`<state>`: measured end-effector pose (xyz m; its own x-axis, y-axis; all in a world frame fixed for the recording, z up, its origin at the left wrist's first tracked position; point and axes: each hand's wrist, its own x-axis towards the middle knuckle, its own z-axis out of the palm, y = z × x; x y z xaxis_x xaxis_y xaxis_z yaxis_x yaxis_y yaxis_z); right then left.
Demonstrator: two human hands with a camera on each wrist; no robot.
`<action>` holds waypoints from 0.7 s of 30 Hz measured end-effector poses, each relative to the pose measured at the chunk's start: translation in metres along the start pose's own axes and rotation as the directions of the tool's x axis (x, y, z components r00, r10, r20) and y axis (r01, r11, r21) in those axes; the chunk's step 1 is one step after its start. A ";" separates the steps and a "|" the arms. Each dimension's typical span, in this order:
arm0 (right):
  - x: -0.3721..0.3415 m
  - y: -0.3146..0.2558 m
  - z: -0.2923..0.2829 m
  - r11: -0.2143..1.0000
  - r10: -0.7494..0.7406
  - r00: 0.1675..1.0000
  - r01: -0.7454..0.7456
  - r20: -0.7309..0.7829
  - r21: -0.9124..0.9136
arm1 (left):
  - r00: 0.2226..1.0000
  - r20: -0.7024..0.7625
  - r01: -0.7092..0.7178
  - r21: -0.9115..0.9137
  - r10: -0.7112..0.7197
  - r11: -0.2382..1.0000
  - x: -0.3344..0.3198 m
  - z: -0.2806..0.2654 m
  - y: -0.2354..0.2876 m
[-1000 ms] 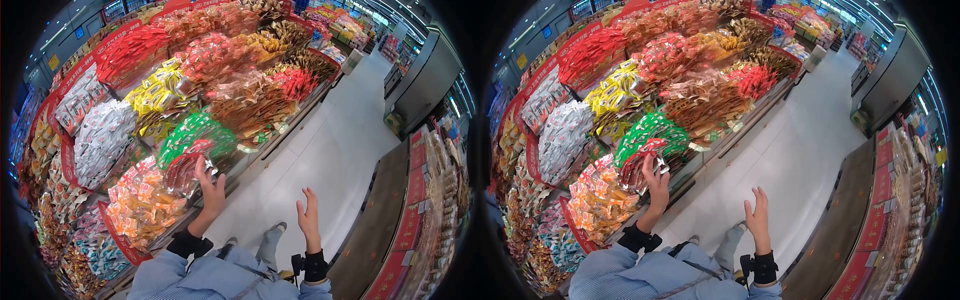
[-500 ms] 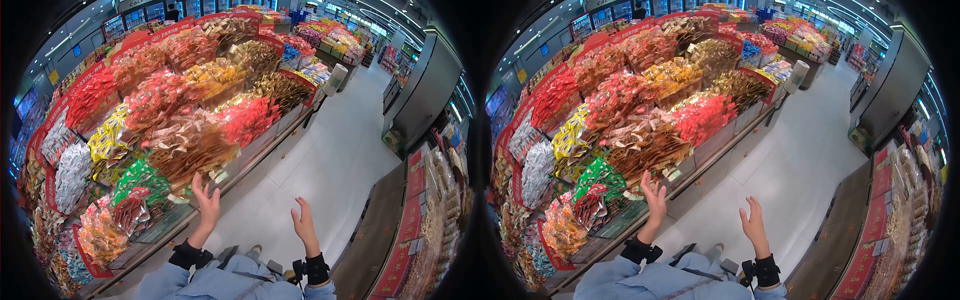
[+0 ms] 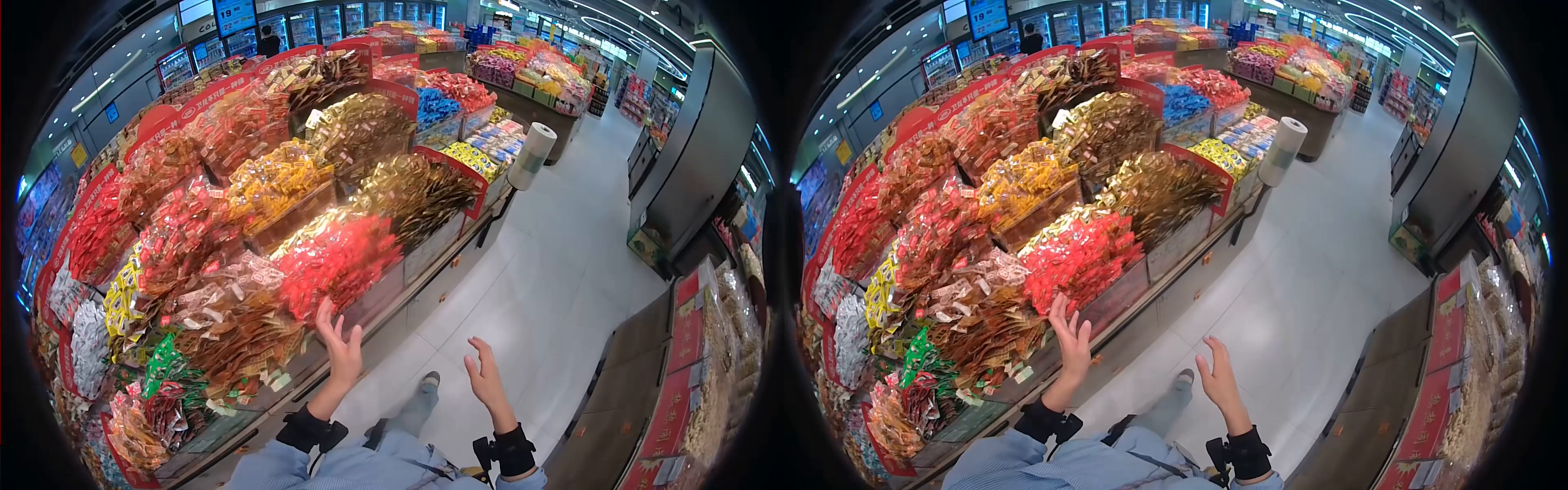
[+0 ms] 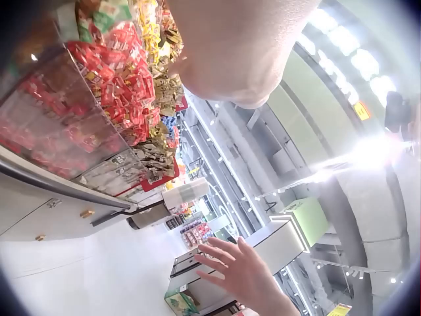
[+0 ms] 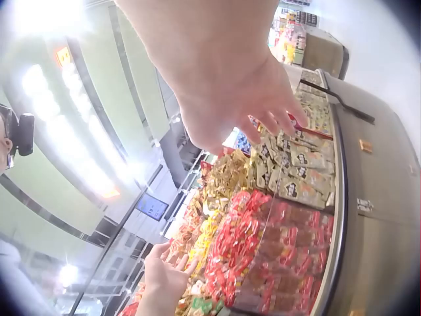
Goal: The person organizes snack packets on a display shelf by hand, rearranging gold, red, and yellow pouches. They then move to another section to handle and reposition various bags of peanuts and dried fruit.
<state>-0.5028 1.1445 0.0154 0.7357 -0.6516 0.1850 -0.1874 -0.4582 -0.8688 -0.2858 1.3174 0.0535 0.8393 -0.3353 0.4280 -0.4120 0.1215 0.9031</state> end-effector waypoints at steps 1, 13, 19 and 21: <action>0.024 0.001 -0.014 1.000 -0.006 1.000 0.006 0.003 0.012 | 1.000 -0.010 -0.012 0.010 0.012 1.000 0.014 0.015 -0.007; 0.216 0.074 -0.127 0.980 0.136 0.990 -0.139 0.031 0.140 | 0.993 0.116 0.032 -0.089 -0.021 0.996 0.149 0.239 -0.042; 0.287 0.132 -0.206 0.977 0.196 0.980 -0.195 -0.011 0.091 | 0.973 0.228 0.057 -0.081 -0.038 0.995 0.173 0.348 -0.054; 0.312 0.155 -0.235 0.982 0.167 0.986 -0.165 -0.022 0.091 | 0.978 0.205 0.064 -0.071 -0.048 0.995 0.176 0.386 -0.060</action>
<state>-0.4552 0.7288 0.0465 0.6795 -0.7322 0.0468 -0.2462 -0.2877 -0.9256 -0.2501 0.8902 0.0604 0.7676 -0.5251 0.3676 -0.3315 0.1656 0.9288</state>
